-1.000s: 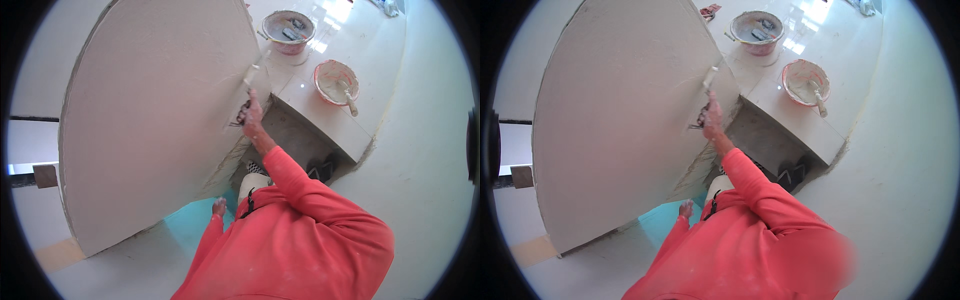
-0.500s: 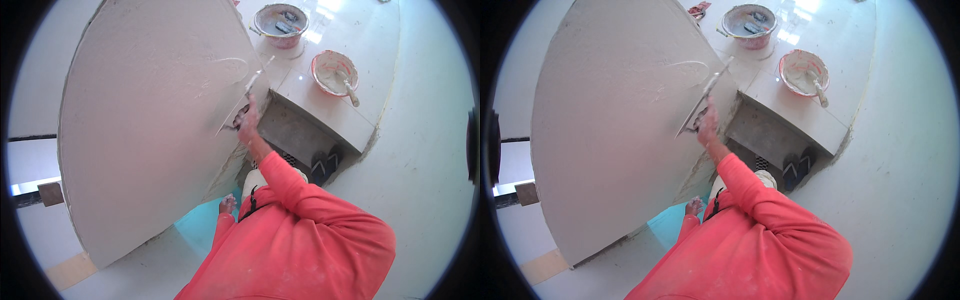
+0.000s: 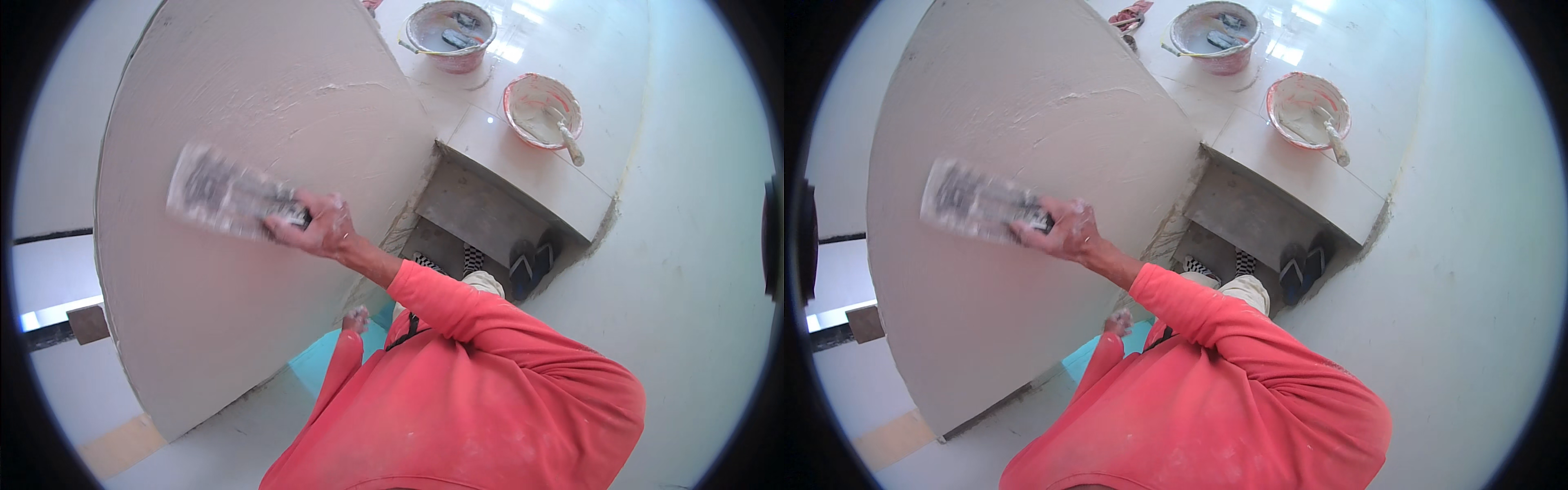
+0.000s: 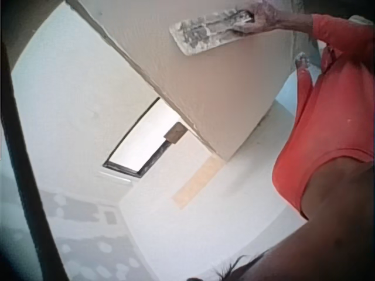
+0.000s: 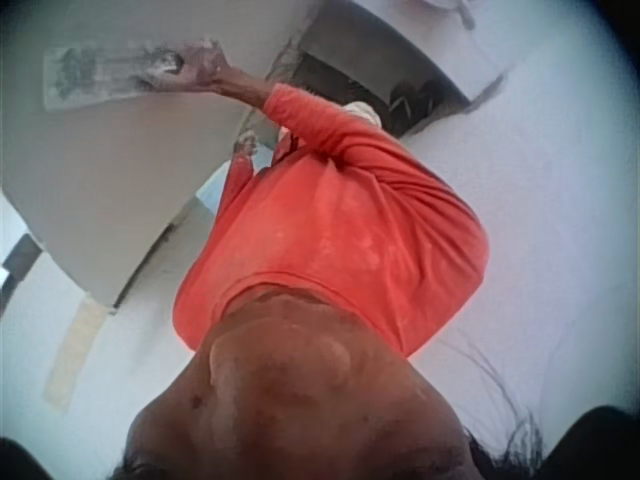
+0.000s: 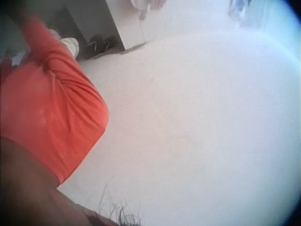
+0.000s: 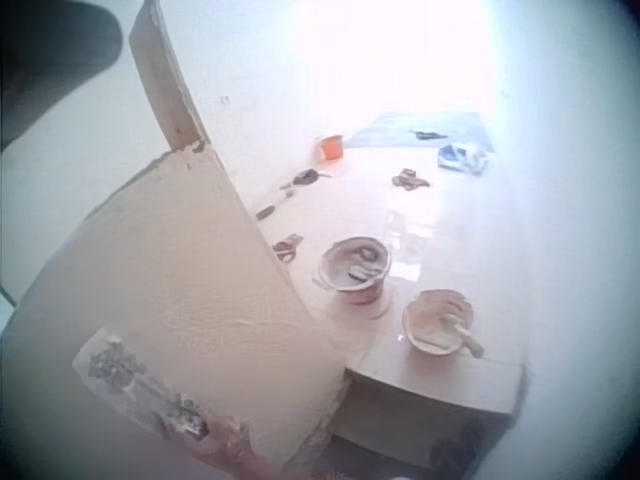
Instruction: The person applies plaster to a curved wall surface using a rectangular trowel, smoothing the white material across the surface and refilling the tool from a bucket on the step.
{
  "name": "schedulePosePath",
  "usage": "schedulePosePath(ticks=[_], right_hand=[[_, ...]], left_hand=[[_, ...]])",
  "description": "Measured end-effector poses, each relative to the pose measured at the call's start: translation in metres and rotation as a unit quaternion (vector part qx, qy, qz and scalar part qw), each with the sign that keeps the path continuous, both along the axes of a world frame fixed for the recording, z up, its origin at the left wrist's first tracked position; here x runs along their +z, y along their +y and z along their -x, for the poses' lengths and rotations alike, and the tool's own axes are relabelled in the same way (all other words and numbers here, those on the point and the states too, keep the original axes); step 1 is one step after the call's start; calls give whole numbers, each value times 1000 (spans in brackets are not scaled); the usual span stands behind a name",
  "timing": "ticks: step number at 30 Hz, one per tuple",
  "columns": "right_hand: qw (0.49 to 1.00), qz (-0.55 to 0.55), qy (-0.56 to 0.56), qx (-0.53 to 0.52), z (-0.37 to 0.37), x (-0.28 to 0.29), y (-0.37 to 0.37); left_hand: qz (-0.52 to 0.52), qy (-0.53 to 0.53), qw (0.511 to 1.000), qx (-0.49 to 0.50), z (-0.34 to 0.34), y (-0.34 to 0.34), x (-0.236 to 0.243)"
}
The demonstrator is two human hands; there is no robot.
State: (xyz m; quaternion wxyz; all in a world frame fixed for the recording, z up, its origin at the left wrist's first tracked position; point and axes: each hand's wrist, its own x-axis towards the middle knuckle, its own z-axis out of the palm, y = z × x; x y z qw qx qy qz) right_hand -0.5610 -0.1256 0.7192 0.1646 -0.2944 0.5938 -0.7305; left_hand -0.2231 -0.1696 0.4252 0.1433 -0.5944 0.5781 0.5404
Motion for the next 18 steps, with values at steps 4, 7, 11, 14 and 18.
schedulePosePath(ticks=[4,7,11,14,18], right_hand=[[995,34,-36,84,2,-16,18],[942,103,-312,-72,31,-59,-1],[927,143,-333,-99,60,-27,-13],[998,-18,35,-58,8,11,-13],[964,-55,252,68,-41,11,7]], left_hand=[[55,138,984,99,44,-9,11],[43,144,983,101,41,12,16],[-27,55,994,91,-7,57,8],[-55,-5,995,87,-18,75,9],[-30,-1,994,106,-10,65,14]])
